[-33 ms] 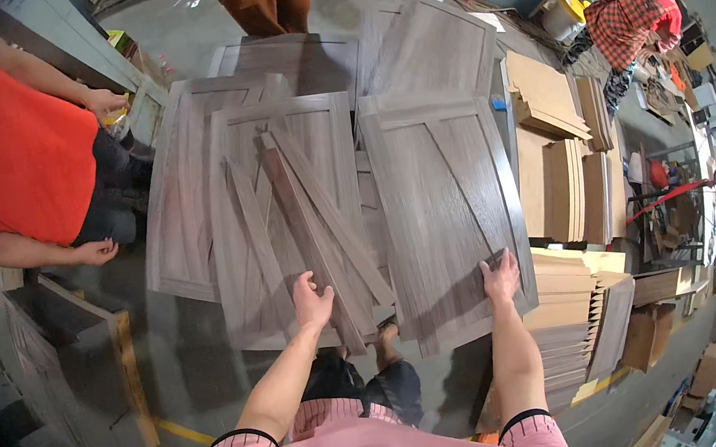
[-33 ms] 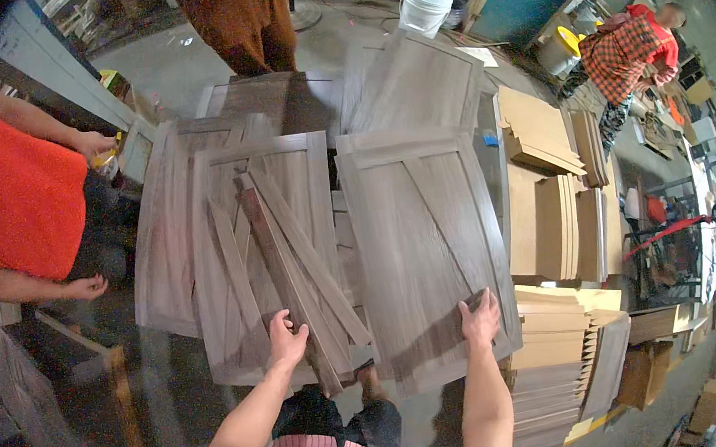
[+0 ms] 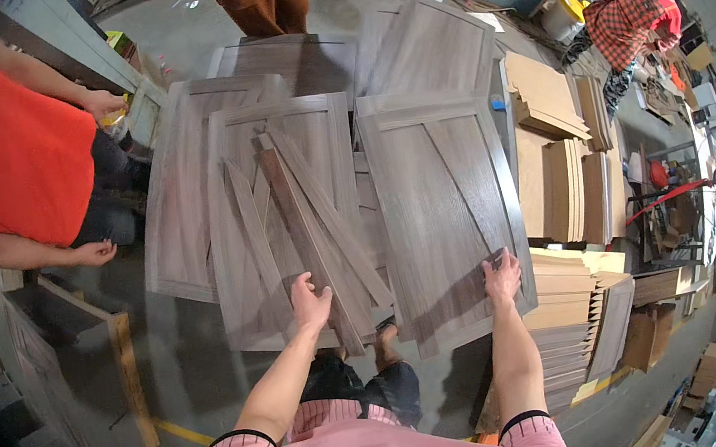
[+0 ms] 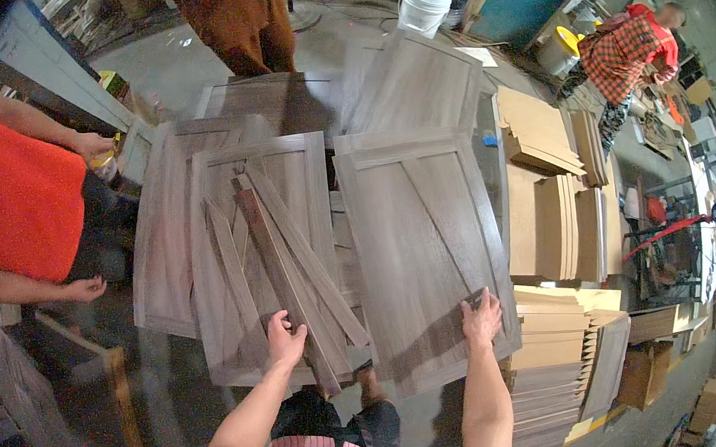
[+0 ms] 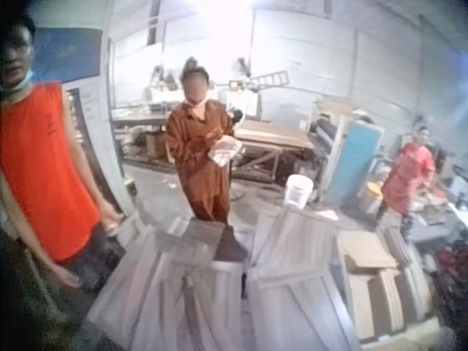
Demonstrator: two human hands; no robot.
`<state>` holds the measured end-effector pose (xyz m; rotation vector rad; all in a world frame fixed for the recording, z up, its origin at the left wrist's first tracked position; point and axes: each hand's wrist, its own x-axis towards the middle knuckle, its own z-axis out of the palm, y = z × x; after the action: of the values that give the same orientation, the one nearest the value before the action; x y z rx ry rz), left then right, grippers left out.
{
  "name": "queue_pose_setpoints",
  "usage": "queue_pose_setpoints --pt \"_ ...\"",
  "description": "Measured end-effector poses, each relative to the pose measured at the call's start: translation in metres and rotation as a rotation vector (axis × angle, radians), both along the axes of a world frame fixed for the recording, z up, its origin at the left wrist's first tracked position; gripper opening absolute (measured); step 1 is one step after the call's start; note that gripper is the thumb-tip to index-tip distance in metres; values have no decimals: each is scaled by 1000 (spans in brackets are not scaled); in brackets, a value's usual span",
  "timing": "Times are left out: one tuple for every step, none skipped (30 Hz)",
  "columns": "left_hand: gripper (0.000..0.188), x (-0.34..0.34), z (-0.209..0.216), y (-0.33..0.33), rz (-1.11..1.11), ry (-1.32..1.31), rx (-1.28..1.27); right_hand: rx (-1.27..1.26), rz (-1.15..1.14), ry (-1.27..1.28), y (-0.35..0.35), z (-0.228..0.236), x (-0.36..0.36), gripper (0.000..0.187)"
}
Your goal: The person aligns and fits wooden trim slats onto cabinet door panels, carries a panel across the workshop, and positions trim strips on the wooden panels by hand.
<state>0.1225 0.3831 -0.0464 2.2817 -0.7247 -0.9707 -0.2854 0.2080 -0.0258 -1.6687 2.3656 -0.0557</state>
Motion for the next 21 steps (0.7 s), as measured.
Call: queue_pose_setpoints --pt "59 -1 2 1 45 37 25 96 -13 -14 -6 6 -5 68" --pt "59 -4 4 2 50 34 23 94 -8 -17 -12 5 -11 68" --pt "57 -8 10 -2 71 -99 -33 129 2 -47 -18 6 -17 66" --pt "56 -11 16 -7 94 -232 -89 164 13 -78 -22 6 -23 64" --pt "50 -18 23 -9 97 -329 -93 159 13 -78 -23 6 -27 64" --pt "50 -24 34 -14 108 -333 -95 148 59 -72 -23 4 -31 62" --pt "49 -28 42 -18 79 -239 -122 137 107 -66 -24 1 -35 60" --pt "47 -34 46 -23 52 -145 -149 135 124 -71 -29 1 -41 60" --pt "46 -42 43 -26 7 -192 -186 171 144 -165 -34 3 -43 57" --pt "47 -48 50 -34 -4 -145 -176 212 170 -264 -39 9 -33 54" --pt "52 -54 40 -37 4 -132 -185 181 218 -245 -38 18 -22 46" --pt "62 -67 26 -50 -9 -110 -134 171 227 -240 -38 9 -37 46" --pt "66 -83 18 -66 17 -146 -54 126 171 -279 -36 -9 -66 43" --pt "70 -96 14 -80 46 -184 30 85 118 -321 -38 -20 -85 41" --pt "70 -95 16 -88 73 -196 37 5 189 -237 -37 -17 -69 38" --pt "72 -92 25 -93 115 -199 154 14 224 -250 -38 -3 -48 38" --pt "74 -90 32 -95 149 -191 266 116 230 -302 -38 15 -34 36" --pt "74 -91 33 -97 166 -188 260 213 225 -346 -39 27 -26 35" --pt "72 -92 32 -99 176 -210 280 135 292 -442 -33 31 -18 34" --pt "71 -93 31 -101 185 -232 301 228 161 -601 -24 38 -11 39" --pt "71 -106 29 -114 157 -209 276 55 108 -661 -5 2 -43 43"
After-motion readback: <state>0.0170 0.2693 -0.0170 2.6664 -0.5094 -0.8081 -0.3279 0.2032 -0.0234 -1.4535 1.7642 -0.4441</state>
